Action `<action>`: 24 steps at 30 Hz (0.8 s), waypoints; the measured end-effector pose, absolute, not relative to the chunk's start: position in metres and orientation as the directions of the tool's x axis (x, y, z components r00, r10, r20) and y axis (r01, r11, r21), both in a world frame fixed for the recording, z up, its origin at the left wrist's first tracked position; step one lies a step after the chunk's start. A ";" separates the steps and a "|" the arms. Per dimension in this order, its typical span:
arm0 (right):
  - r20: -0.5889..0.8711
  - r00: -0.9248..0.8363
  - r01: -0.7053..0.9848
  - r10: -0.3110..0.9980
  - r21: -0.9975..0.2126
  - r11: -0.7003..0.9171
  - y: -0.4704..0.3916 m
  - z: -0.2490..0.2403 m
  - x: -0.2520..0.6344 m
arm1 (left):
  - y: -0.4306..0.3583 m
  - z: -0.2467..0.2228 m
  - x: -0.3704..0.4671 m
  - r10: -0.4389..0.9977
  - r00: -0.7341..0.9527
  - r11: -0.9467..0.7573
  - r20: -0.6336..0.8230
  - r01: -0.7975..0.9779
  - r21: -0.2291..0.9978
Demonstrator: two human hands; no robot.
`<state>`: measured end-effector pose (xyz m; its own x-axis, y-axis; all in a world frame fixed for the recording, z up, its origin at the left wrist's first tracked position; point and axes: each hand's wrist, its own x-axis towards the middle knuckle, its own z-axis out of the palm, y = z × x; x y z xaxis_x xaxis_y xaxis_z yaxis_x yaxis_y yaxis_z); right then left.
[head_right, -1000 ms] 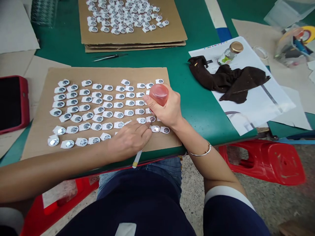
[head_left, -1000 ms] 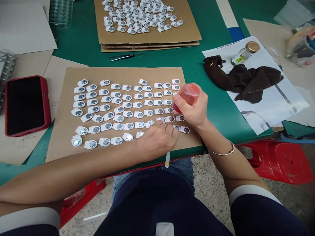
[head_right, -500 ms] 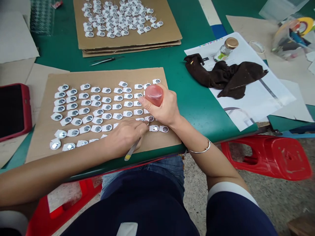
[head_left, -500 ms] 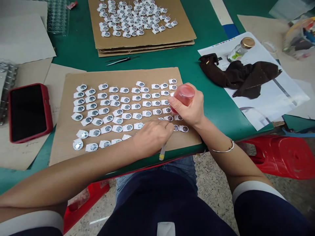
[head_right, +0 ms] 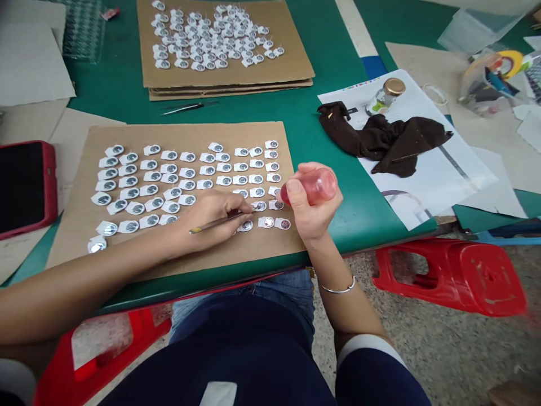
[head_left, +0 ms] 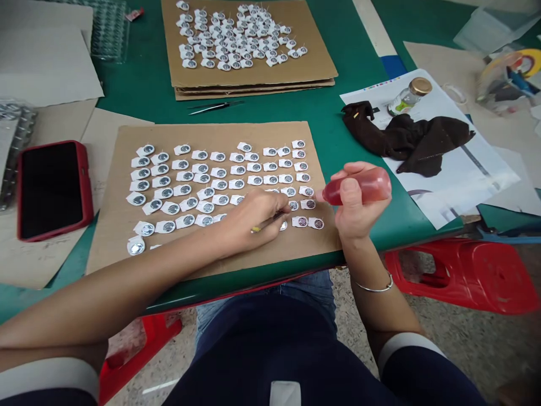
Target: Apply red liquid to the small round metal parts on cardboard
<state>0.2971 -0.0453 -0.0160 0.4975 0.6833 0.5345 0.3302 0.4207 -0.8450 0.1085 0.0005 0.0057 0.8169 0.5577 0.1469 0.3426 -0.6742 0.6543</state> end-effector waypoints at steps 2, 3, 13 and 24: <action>0.569 0.476 0.433 0.671 -0.816 0.384 -0.047 -0.019 0.294 | 0.003 0.005 0.110 0.594 0.795 -0.621 0.124 0.355 0.699; 0.571 0.458 0.460 0.681 -0.808 0.367 -0.048 -0.020 0.293 | 0.004 0.005 0.111 0.610 0.786 -0.592 0.102 0.367 0.718; 0.465 0.349 0.529 0.813 -0.814 0.238 -0.050 -0.022 0.291 | 0.005 0.006 0.113 0.640 0.767 -0.520 0.049 0.385 0.762; 0.496 0.327 0.563 0.805 -0.786 0.255 -0.049 -0.022 0.291 | 0.005 0.006 0.111 0.628 0.775 -0.525 0.068 0.358 0.772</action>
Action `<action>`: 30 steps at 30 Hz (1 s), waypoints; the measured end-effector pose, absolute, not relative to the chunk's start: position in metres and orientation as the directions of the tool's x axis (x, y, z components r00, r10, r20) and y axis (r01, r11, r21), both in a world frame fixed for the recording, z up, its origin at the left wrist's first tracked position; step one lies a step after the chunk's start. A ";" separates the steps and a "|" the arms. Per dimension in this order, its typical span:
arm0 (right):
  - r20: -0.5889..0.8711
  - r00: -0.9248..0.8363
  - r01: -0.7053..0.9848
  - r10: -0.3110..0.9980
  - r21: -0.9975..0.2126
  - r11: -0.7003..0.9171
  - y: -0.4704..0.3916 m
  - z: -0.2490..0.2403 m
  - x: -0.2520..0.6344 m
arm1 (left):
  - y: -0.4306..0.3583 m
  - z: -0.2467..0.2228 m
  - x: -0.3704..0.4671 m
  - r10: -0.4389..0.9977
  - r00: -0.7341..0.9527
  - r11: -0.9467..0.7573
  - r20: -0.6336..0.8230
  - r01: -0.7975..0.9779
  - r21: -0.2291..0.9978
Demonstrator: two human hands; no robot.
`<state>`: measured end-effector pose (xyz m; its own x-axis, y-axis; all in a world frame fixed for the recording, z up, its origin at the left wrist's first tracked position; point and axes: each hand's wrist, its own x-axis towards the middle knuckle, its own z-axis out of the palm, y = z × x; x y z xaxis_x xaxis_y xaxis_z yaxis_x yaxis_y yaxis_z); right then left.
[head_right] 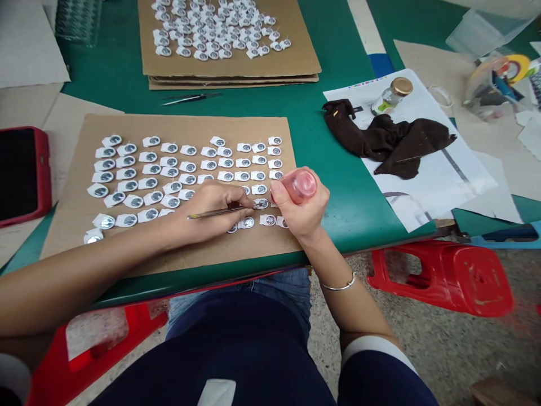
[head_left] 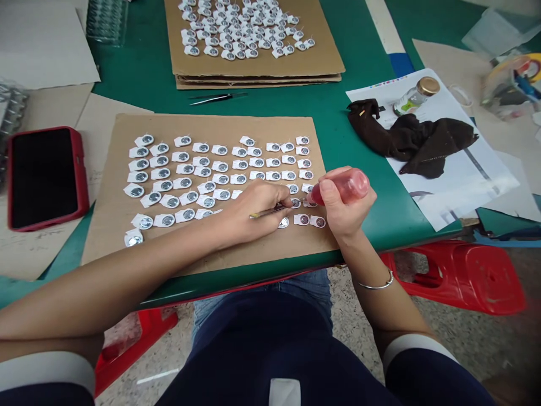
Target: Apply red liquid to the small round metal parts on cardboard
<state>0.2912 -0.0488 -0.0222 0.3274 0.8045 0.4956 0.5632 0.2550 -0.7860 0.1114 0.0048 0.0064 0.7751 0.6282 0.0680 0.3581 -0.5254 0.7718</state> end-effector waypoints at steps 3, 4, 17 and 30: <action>0.517 0.316 0.587 0.795 -0.765 0.265 -0.048 -0.022 0.291 | 0.005 0.006 0.112 0.624 0.778 -0.528 0.075 0.349 0.774; 0.518 0.318 0.587 0.794 -0.765 0.264 -0.048 -0.022 0.291 | 0.005 0.006 0.112 0.623 0.778 -0.526 0.074 0.347 0.776; 0.506 0.289 0.592 0.813 -0.762 0.264 -0.051 -0.025 0.294 | 0.009 -0.001 0.112 0.661 0.750 -0.419 -0.013 0.384 0.823; 0.525 0.274 0.601 0.806 -0.748 0.282 -0.051 -0.022 0.293 | 0.017 -0.007 0.115 0.675 0.734 -0.296 -0.083 0.371 0.880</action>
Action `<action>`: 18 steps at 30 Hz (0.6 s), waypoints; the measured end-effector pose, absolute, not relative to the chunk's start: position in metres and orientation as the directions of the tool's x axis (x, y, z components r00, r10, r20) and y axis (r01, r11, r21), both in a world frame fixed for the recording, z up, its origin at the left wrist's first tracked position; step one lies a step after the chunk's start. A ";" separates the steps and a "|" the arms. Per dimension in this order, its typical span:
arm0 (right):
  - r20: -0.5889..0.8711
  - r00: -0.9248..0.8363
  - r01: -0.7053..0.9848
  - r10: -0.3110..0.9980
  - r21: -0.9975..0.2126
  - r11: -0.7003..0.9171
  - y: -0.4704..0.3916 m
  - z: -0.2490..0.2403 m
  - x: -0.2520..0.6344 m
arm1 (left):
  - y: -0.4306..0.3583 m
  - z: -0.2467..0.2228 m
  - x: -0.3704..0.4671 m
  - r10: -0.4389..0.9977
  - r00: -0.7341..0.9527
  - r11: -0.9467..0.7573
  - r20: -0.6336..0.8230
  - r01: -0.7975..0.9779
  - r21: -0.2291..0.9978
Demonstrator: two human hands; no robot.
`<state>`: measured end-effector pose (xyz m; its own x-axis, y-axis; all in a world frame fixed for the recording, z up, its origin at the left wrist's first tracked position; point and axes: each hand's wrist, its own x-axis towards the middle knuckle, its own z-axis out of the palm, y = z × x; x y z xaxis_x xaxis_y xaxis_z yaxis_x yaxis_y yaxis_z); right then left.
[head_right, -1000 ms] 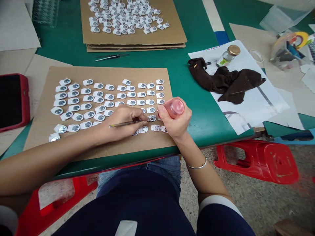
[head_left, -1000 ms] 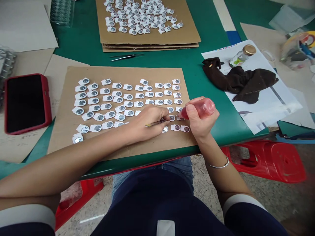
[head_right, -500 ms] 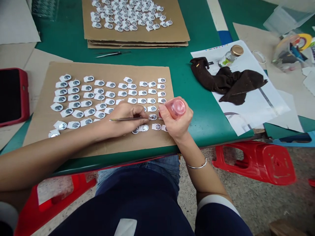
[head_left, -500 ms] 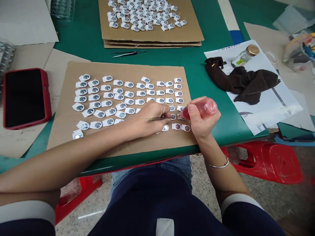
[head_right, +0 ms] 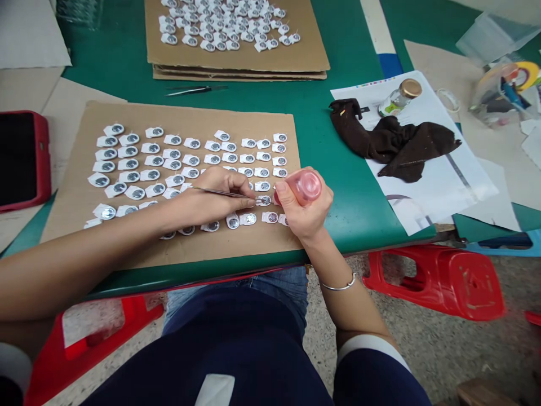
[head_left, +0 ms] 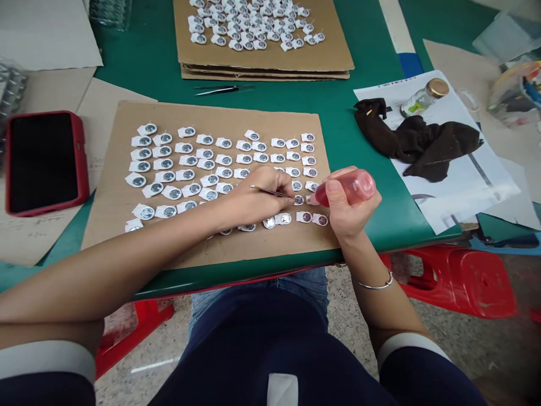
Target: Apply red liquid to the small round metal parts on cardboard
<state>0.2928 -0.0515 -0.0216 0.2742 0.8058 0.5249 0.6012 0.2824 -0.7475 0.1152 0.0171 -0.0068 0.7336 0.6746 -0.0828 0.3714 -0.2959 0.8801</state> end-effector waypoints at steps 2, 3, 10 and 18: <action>0.529 0.269 0.612 0.805 -0.739 0.281 -0.052 -0.022 0.293 | 0.017 -0.006 0.115 0.682 0.727 -0.296 -0.085 0.379 0.877; 0.531 0.265 0.616 0.805 -0.735 0.283 -0.052 -0.022 0.293 | 0.018 -0.006 0.116 0.687 0.722 -0.294 -0.084 0.382 0.876; 0.523 0.267 0.592 0.810 -0.752 0.291 -0.053 -0.023 0.293 | 0.018 -0.004 0.117 0.695 0.709 -0.254 -0.120 0.398 0.882; 0.545 0.249 0.582 0.801 -0.745 0.326 -0.052 -0.020 0.290 | 0.019 -0.006 0.117 0.683 0.715 -0.247 -0.148 0.417 0.874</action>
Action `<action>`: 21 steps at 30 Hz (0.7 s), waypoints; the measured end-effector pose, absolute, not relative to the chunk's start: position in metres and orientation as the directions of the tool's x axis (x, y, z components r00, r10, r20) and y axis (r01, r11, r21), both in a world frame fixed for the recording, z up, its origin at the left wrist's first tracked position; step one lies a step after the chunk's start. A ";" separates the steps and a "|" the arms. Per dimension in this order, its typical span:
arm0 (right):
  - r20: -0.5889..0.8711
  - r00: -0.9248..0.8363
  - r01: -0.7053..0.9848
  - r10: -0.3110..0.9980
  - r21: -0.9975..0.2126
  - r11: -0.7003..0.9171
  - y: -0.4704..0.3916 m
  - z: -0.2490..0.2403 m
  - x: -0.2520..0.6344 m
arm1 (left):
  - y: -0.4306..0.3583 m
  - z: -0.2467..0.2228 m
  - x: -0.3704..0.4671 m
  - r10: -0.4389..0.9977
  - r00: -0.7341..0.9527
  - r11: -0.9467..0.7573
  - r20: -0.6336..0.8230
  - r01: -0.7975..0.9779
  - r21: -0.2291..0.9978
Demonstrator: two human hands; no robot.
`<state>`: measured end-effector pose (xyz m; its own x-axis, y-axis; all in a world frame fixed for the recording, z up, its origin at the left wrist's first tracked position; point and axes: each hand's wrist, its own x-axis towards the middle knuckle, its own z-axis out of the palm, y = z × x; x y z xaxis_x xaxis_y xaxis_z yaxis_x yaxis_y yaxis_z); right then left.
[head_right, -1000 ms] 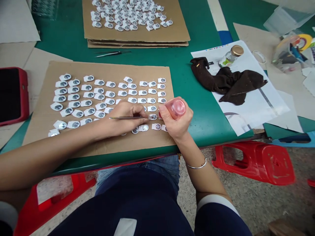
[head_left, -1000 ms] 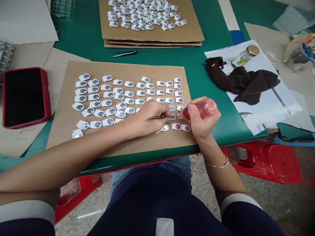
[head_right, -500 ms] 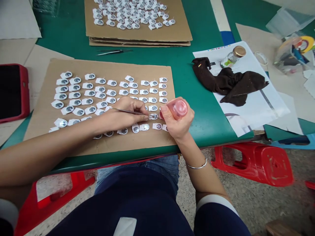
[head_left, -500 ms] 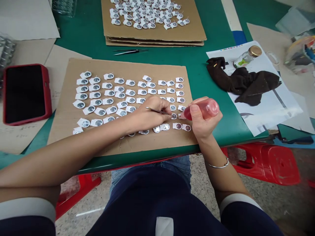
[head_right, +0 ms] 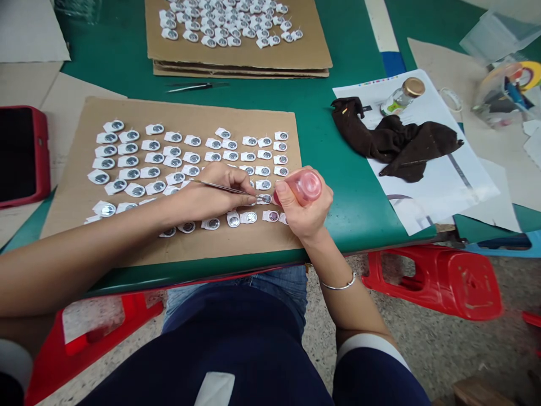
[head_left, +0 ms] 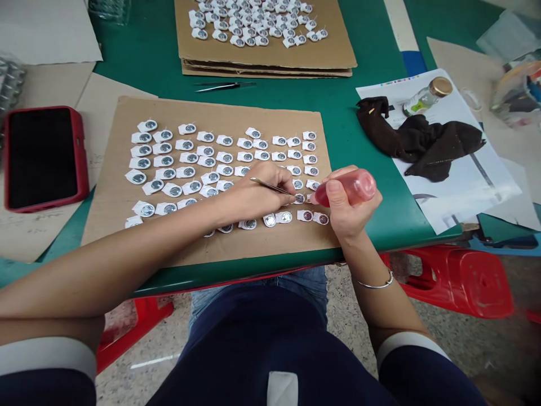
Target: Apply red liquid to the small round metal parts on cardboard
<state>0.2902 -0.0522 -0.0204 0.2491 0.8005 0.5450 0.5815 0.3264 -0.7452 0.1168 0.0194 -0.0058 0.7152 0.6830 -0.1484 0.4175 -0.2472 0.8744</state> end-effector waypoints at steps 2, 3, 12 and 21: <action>0.564 0.248 0.570 0.788 -0.742 0.352 -0.052 -0.021 0.290 | 0.020 -0.006 0.117 0.681 0.713 -0.227 -0.170 0.426 0.876; 0.570 0.246 0.564 0.784 -0.742 0.362 -0.051 -0.021 0.290 | 0.021 -0.006 0.116 0.681 0.710 -0.211 -0.180 0.425 0.880; 0.602 0.208 0.558 0.771 -0.720 0.412 -0.049 -0.023 0.290 | 0.024 0.004 0.117 0.667 0.704 -0.107 -0.243 0.413 0.904; 0.593 0.205 0.538 0.779 -0.733 0.416 -0.050 -0.028 0.291 | 0.026 0.000 0.118 0.674 0.710 -0.132 -0.204 0.388 0.912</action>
<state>0.2905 -0.0500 -0.0279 0.2053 0.7787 0.5928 0.5378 0.4163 -0.7331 0.1177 0.0255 0.0002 0.7096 0.6745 -0.2038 0.3877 -0.1322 0.9122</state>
